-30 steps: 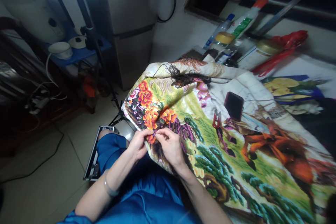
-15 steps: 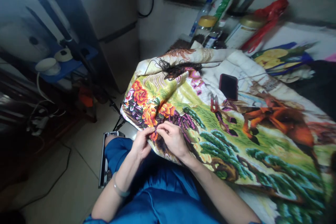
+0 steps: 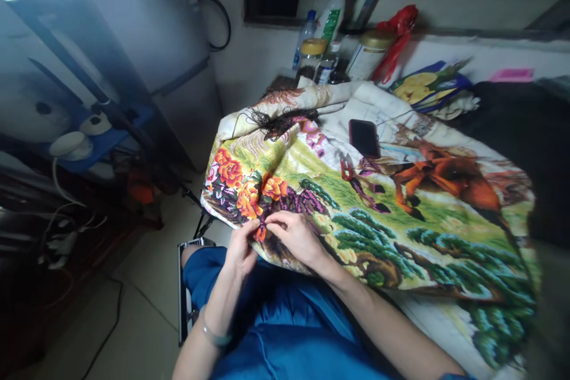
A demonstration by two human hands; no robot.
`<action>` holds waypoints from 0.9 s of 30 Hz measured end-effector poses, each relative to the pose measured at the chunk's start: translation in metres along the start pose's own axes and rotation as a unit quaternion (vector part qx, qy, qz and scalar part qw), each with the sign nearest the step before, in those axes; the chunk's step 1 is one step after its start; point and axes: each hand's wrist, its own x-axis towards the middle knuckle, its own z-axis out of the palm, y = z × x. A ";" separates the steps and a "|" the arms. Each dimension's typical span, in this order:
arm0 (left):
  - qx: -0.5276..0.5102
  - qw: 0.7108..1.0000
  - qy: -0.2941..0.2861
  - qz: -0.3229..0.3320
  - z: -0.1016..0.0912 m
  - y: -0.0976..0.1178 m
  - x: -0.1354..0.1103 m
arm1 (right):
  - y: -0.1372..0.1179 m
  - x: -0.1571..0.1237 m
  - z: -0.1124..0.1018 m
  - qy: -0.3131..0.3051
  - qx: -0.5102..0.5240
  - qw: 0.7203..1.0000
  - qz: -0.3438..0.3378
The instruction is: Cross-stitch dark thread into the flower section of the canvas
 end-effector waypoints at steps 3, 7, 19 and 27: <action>-0.010 1.000 -0.002 0.001 0.001 -0.001 -0.001 | 0.000 -0.001 -0.001 0.001 0.006 1.000 0.003; -0.012 1.000 -0.012 -0.004 -0.002 -0.002 0.000 | -0.001 -0.003 0.001 0.004 0.035 0.999 0.029; -0.005 1.000 0.009 -0.005 -0.004 -0.002 0.000 | -0.001 -0.002 0.003 -0.007 0.070 0.996 0.058; -0.010 1.000 0.009 -0.003 -0.003 -0.003 0.000 | 0.001 -0.001 0.005 -0.022 0.054 0.996 0.063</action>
